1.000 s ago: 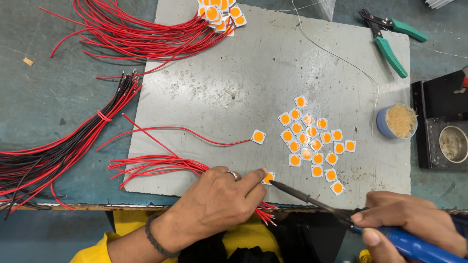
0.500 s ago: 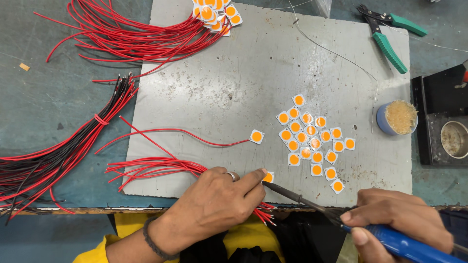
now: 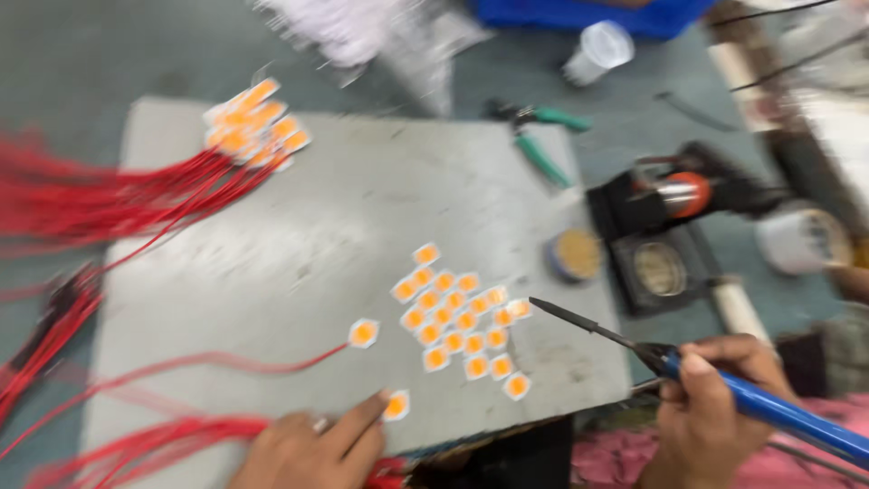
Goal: The person solders red wires to small square LED modules on a workbench using a soldering iron and solder wire. They then use wire cutters to trim the excess wire and apply flux to the wire ends.
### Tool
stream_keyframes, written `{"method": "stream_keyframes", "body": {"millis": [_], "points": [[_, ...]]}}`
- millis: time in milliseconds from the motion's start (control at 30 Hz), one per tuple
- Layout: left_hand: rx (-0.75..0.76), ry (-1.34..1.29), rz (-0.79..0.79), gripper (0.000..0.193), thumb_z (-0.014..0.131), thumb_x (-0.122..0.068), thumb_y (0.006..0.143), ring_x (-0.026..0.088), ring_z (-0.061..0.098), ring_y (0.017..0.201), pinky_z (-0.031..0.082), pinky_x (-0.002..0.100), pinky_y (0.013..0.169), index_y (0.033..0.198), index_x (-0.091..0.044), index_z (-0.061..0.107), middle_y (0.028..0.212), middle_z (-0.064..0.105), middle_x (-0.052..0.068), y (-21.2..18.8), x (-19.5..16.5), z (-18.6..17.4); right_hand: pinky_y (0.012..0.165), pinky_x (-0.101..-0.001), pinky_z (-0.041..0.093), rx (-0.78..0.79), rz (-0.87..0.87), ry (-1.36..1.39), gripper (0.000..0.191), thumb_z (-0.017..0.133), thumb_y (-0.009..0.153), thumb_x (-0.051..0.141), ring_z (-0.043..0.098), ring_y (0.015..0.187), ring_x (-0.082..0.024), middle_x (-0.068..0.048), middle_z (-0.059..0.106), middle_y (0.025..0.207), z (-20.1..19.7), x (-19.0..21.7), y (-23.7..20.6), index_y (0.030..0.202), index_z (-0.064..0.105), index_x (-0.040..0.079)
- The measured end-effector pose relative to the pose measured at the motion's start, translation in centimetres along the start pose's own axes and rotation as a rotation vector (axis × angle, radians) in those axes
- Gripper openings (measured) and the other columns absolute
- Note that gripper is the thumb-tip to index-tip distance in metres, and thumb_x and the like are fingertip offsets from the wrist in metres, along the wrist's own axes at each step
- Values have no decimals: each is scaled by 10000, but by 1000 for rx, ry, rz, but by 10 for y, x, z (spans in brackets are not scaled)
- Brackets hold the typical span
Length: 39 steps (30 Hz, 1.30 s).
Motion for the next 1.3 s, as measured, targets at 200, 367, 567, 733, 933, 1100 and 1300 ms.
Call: {"method": "stream_keyframes", "body": {"millis": [200, 367, 567, 733, 933, 1100, 1300], "points": [[-107, 51, 217, 108, 629, -94, 769, 33, 447, 279, 366, 238, 244, 701, -170, 591, 1074, 767, 17, -31, 23, 72, 518, -202, 387, -93, 41, -132, 98, 659, 950, 93, 522, 557, -81, -40, 592, 707, -28, -37, 17, 943, 603, 13], [-101, 51, 181, 167, 649, -90, 782, 20, 403, 258, 348, 235, 226, 657, -167, 568, 1080, 769, 3, -47, 19, 94, 492, -196, 388, -82, 104, -167, 96, 657, 919, 93, 539, 543, -74, -37, 613, 745, -19, -39, 17, 920, 624, 3], [-76, 34, 226, 168, 656, -87, 783, 24, 413, 273, 361, 239, 238, 658, -162, 572, 1098, 767, 14, -42, 24, 90, 500, -195, 405, -80, 81, -113, 102, 665, 922, 95, 543, 548, -71, -42, 626, 768, -15, -41, 20, 925, 619, 3], [-68, 30, 237, 168, 662, -85, 783, 26, 421, 285, 372, 243, 248, 660, -159, 576, 1113, 766, 24, -43, 25, 92, 506, -189, 394, -65, 65, -109, 90, 666, 938, 81, 543, 557, -69, -43, 618, 751, -14, -41, 20, 940, 620, 4], [-64, 16, 258, 168, 670, -83, 784, 30, 431, 300, 385, 248, 259, 661, -155, 581, 1131, 764, 36, -45, 26, 94, 495, -184, 388, -61, 94, -105, 87, 660, 928, 79, 540, 549, -64, -40, 623, 752, -11, -40, 22, 933, 614, 5], [-64, 3, 264, 168, 676, -81, 784, 32, 439, 312, 396, 252, 269, 662, -151, 585, 1147, 763, 46, -46, 26, 94, 506, -182, 403, -41, 75, -108, 86, 659, 941, 83, 551, 560, -63, -35, 622, 752, -12, -39, 22, 939, 619, 7], [-61, 2, 267, 168, 683, -78, 785, 36, 449, 326, 410, 256, 281, 663, -147, 589, 1165, 762, 58, -53, 28, 101, 501, -180, 394, -61, 84, -109, 86, 673, 943, 83, 546, 552, -64, -25, 611, 739, -8, -41, 24, 934, 627, 11]]}}
Point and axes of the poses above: each hand's wrist, its own y-axis towards the middle knuckle, its own z-axis out of the palm, x = y × z, the point moved 1 cm from there along y, towards the middle knuckle
